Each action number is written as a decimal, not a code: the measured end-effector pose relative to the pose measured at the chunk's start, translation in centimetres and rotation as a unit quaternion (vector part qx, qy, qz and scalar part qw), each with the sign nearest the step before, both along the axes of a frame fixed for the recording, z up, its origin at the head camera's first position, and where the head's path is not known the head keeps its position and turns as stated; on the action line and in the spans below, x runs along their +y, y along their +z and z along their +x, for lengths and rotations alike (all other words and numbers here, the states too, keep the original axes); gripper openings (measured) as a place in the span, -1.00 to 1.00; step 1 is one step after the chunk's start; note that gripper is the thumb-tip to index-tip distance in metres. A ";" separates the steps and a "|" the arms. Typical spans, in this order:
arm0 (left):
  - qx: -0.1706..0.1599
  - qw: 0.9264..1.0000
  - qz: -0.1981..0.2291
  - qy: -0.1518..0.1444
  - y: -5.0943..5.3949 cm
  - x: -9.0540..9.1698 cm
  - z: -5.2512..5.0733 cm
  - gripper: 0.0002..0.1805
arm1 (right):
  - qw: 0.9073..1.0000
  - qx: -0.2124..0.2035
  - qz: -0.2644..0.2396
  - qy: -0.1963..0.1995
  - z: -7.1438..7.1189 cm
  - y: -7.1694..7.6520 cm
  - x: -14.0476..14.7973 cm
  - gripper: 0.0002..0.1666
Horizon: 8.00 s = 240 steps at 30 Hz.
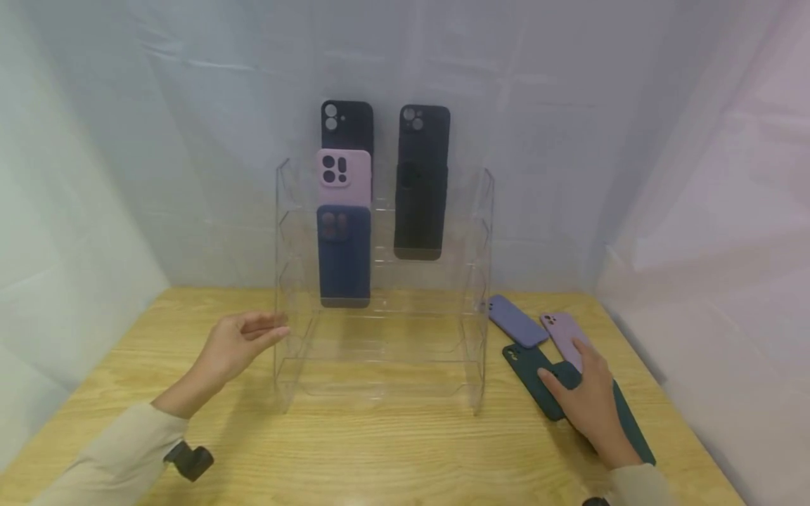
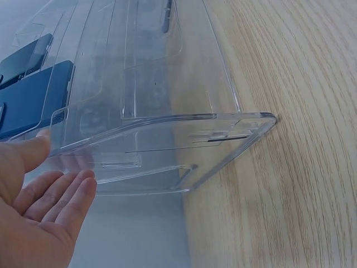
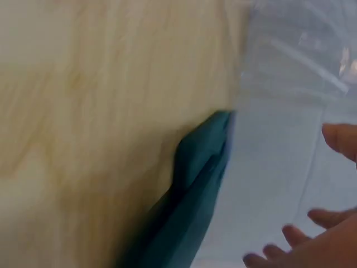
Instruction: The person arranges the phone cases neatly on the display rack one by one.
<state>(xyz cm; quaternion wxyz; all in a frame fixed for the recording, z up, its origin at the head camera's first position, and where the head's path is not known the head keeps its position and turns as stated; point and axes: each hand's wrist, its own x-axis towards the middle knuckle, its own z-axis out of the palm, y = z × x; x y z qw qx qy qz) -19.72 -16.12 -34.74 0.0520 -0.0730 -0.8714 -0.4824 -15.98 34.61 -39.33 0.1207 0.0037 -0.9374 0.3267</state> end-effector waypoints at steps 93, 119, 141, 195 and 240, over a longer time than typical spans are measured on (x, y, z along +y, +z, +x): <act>-0.008 1.000 0.016 0.008 -0.4 -0.2 -0.4 -0.49 | 0.961 0.260 -0.082 -0.044 -10.1 9.6 -23.3 0.07; -0.012 1.000 0.011 0.001 -0.6 -0.2 -0.4 -0.48 | 0.975 0.211 -0.062 0.040 -3.5 7.6 -13.6 -0.02; -0.012 1.000 0.014 0.002 -0.5 -0.1 -0.3 -0.48 | 0.992 -0.120 -0.049 -0.005 -4.3 -2.3 -1.0 0.19; -0.013 1.000 0.006 0.005 -0.4 -0.1 -0.2 -0.48 | 0.987 -0.099 -0.089 0.084 -2.5 3.2 -3.5 0.05; 0.001 1.000 0.013 0.010 -0.4 -0.1 0.1 -0.51 | 0.942 0.239 -0.237 0.003 -5.2 5.3 -32.0 0.12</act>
